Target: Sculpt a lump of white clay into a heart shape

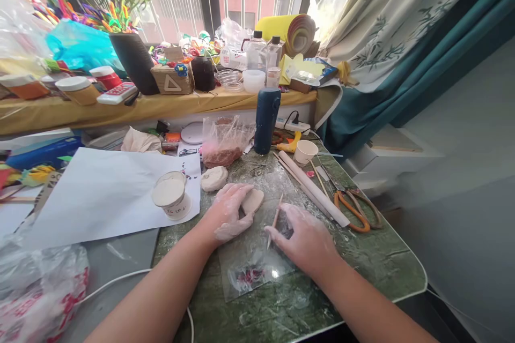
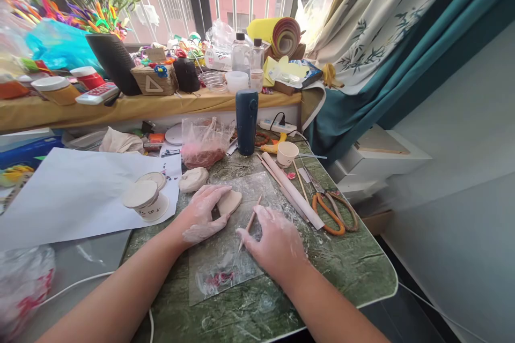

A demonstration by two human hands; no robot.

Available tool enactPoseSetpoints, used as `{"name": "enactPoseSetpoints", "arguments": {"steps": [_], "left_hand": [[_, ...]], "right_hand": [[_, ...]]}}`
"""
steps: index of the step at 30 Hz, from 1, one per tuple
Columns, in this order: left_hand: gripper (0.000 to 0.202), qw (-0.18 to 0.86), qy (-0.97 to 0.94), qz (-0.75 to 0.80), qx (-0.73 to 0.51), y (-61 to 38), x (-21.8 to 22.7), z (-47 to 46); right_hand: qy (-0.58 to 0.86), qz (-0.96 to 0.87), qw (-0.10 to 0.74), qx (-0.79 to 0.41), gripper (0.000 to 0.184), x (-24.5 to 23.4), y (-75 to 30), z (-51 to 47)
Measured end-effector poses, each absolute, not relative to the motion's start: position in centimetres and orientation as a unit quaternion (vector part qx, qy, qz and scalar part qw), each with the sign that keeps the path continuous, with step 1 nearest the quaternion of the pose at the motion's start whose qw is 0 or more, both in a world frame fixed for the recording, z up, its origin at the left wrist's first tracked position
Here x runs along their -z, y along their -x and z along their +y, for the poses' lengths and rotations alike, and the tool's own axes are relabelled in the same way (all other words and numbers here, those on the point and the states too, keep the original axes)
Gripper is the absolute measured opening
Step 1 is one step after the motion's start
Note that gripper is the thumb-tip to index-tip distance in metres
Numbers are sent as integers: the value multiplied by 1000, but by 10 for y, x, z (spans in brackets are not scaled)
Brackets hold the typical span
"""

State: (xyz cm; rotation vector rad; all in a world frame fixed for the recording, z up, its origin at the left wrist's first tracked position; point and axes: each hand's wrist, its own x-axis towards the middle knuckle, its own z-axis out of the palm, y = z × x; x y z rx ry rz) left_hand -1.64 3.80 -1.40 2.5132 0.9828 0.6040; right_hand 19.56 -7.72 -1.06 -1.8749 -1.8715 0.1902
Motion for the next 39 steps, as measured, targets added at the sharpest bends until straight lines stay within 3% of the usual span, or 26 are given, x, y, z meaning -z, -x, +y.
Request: {"name": "enactPoseSetpoints", "arguments": {"steps": [3, 13, 17, 21, 39], "left_hand": [[51, 175, -893, 355, -214, 14, 16, 37], [53, 105, -895, 406, -152, 14, 3, 25], [65, 157, -912, 350, -142, 29, 3, 33], [59, 167, -906, 357, -156, 33, 11, 40], [59, 118, -893, 400, -170, 22, 24, 42]], "right_hand": [[714, -667, 186, -101, 59, 8, -178, -82], [743, -661, 64, -83, 38, -1, -170, -76], [742, -666, 38, -73, 48, -1, -169, -77], [737, -664, 2, -129, 47, -8, -159, -83], [722, -675, 26, -149, 37, -16, -144, -75]]}}
